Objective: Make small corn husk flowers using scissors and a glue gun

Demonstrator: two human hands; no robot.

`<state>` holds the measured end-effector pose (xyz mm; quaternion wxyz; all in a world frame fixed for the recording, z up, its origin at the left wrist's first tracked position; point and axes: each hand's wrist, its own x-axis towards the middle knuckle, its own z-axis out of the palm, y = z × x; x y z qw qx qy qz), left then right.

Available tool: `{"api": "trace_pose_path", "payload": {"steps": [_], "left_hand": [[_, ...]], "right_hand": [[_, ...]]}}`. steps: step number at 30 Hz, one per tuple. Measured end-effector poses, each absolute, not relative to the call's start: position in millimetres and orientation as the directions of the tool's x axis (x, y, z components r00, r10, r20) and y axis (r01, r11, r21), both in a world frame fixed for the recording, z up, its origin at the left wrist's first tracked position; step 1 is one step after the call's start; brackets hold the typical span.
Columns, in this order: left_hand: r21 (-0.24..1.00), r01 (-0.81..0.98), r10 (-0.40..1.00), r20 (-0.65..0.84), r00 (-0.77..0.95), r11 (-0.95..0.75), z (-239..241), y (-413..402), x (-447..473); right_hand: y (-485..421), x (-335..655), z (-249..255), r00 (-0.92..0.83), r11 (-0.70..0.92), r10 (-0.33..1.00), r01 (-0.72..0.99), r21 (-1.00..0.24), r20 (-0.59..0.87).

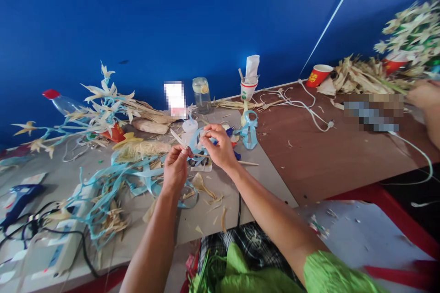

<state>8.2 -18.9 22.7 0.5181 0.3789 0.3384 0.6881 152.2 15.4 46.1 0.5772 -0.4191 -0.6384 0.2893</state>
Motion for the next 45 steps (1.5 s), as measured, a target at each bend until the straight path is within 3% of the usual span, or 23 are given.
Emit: {"api": "trace_pose_path", "payload": {"steps": [10,37,40,45], "left_hand": [[0.853,-0.499,0.988,0.133,-0.076,-0.153,23.9,-21.3,11.1],[0.856,-0.516,0.997,-0.042,-0.069,0.000,21.3,-22.8,16.2],[0.869,-0.494,0.996,-0.047,-0.069,0.007,23.0,-23.9,16.8],[0.869,-0.494,0.990,-0.053,-0.128,-0.017,23.4,-23.0,15.9]], "right_hand": [[17.1,148.7,45.5,0.035,0.398,0.917,0.015,-0.917,0.398],[17.2,142.6,41.7,-0.067,0.379,0.921,-0.078,-0.922,0.384],[19.3,142.6,40.0,-0.038,0.325,0.943,-0.117,-0.938,0.331],[26.8,148.4,38.3,0.126,0.129,0.987,-0.250,-0.960,0.100]]}}
